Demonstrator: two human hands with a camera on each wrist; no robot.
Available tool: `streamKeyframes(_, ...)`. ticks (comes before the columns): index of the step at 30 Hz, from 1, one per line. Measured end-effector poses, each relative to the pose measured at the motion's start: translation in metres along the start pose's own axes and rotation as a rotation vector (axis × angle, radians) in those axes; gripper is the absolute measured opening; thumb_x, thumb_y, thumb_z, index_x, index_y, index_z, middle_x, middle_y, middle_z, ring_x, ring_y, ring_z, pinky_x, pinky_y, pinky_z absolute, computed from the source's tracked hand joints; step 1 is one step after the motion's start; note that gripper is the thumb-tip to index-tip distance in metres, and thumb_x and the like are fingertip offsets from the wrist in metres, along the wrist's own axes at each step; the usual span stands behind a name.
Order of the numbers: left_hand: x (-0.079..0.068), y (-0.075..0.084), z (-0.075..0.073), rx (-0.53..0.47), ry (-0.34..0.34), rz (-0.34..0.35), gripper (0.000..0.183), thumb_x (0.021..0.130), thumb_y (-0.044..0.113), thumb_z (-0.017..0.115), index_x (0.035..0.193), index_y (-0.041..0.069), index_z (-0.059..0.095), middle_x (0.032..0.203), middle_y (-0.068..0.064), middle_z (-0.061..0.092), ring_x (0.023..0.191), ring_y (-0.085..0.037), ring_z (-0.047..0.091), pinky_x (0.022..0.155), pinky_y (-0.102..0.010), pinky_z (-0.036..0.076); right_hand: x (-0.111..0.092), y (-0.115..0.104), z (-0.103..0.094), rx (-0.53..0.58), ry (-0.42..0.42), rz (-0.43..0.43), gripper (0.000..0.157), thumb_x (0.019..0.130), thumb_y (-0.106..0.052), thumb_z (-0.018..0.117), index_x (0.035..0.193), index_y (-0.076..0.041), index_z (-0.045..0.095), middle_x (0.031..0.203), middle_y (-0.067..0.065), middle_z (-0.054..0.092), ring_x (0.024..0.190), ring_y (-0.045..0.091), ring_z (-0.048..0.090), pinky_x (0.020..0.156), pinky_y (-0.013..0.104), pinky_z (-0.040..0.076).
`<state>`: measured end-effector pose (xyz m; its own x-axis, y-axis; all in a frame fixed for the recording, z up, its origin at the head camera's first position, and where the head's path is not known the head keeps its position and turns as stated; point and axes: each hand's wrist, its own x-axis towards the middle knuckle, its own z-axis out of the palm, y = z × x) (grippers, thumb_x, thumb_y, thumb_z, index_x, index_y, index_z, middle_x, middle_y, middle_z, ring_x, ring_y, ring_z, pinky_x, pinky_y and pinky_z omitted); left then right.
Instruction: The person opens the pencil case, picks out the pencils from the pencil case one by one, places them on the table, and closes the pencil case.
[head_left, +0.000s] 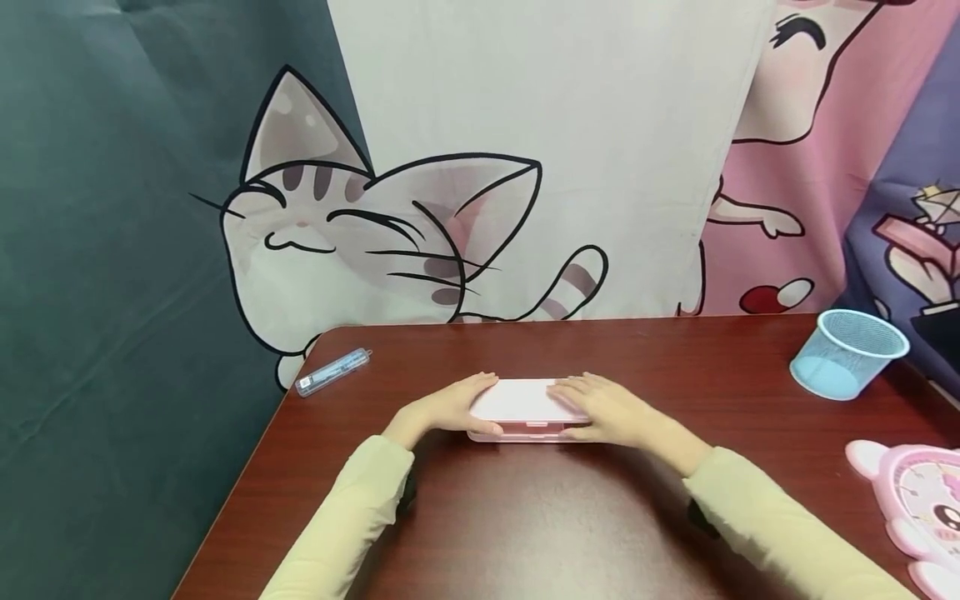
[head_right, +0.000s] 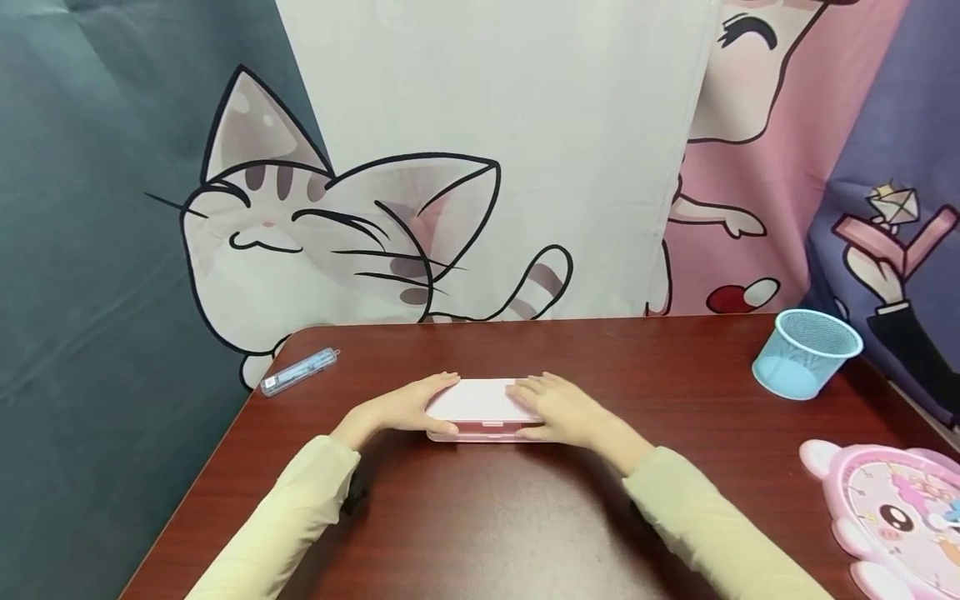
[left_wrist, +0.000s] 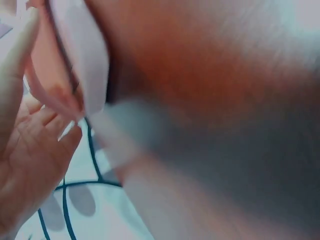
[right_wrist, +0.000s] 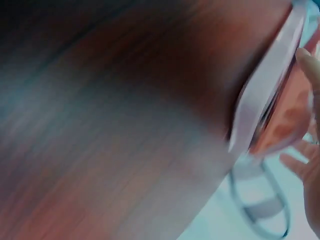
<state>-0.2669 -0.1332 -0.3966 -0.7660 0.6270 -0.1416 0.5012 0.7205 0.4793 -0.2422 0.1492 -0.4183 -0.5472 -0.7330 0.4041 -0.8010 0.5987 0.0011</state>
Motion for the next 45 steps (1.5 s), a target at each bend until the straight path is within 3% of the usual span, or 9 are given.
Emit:
streamKeyframes(5,-0.009,-0.007,-0.012,-0.069,0.098,0.007,0.067,0.082,0.039,0.065,0.137,0.009,0.042,0.137,-0.009,0.049,0.129,-0.025,0.042,0.106,-0.043,0.032,-0.022,0.017,-0.009,0.215,0.261,0.144,0.037,0.066,-0.018,0.08,0.099,-0.007,0.067,0.091,0.0,0.069,0.082,0.012,0.064,0.075,0.024,0.049)
streamKeyframes(9,-0.01,-0.011,-0.012,-0.06,0.304,0.052,0.072,0.084,0.037,0.063,0.144,0.013,0.029,0.146,-0.008,0.036,0.137,-0.029,0.027,0.109,-0.048,0.024,-0.022,0.02,-0.01,0.39,0.416,0.283,0.022,0.067,-0.004,0.078,0.087,-0.006,0.069,0.08,0.003,0.069,0.073,0.003,0.062,0.067,0.017,0.051)
streamKeyframes(14,-0.006,-0.01,-0.004,0.249,0.497,0.115,0.1,0.076,0.048,0.067,0.148,0.01,0.008,0.155,-0.012,0.007,0.142,-0.032,0.006,0.113,-0.047,0.015,-0.01,0.022,-0.009,0.473,0.547,0.665,0.016,0.078,-0.018,0.072,0.089,-0.006,0.069,0.081,0.01,0.07,0.069,-0.009,0.056,0.063,0.01,0.046)
streamKeyframes(19,-0.004,-0.011,0.004,0.592,0.477,0.156,0.101,0.077,0.055,0.062,0.145,-0.002,0.013,0.153,-0.018,0.01,0.141,-0.033,0.012,0.113,-0.043,0.015,-0.009,0.023,-0.005,0.525,0.551,0.936,0.018,0.081,-0.021,0.069,0.089,-0.004,0.068,0.076,0.015,0.068,0.056,-0.005,0.053,0.054,0.011,0.043)
streamKeyframes(22,-0.001,-0.013,0.003,0.643,0.449,0.129,0.104,0.076,0.058,0.061,0.144,-0.004,0.014,0.153,-0.018,0.011,0.141,-0.031,0.013,0.113,-0.042,0.017,-0.012,0.022,0.0,0.524,0.47,0.921,0.016,0.08,-0.016,0.07,0.089,-0.002,0.067,0.077,0.016,0.068,0.056,0.001,0.055,0.055,0.014,0.045)
streamKeyframes(28,0.013,-0.02,0.0,0.538,0.405,0.044,0.114,0.071,0.061,0.064,0.144,-0.006,0.007,0.153,-0.02,0.005,0.142,-0.031,0.009,0.113,-0.042,0.018,-0.013,0.022,0.01,0.457,0.251,0.699,0.019,0.075,-0.008,0.074,0.091,-0.001,0.068,0.086,0.011,0.064,0.073,0.016,0.06,0.065,0.023,0.046)
streamKeyframes(33,0.017,-0.028,0.004,0.422,0.268,-0.018,0.118,0.069,0.063,0.065,0.144,-0.006,0.004,0.153,-0.021,0.002,0.142,-0.031,0.009,0.114,-0.041,0.015,-0.012,0.022,0.013,0.388,0.074,0.563,0.028,0.074,-0.013,0.075,0.1,-0.005,0.068,0.085,0.005,0.062,0.075,0.014,0.053,0.064,0.026,0.041)
streamKeyframes(38,0.013,-0.031,0.008,0.261,0.111,-0.094,0.113,0.072,0.059,0.066,0.145,-0.003,0.007,0.154,-0.017,0.006,0.142,-0.027,0.011,0.114,-0.039,0.016,-0.011,0.023,0.014,0.34,0.029,0.502,0.028,0.074,-0.014,0.074,0.1,-0.007,0.069,0.083,0.002,0.06,0.071,0.012,0.046,0.061,0.024,0.035)
streamKeyframes(45,0.014,-0.031,0.013,0.064,0.05,-0.191,0.109,0.071,0.056,0.069,0.147,0.003,0.01,0.154,-0.014,0.011,0.141,-0.024,0.018,0.107,-0.047,0.028,-0.011,0.026,0.012,0.323,-0.015,0.472,0.023,0.076,-0.013,0.072,0.099,-0.008,0.07,0.086,0.002,0.06,0.072,0.011,0.046,0.062,0.024,0.036)
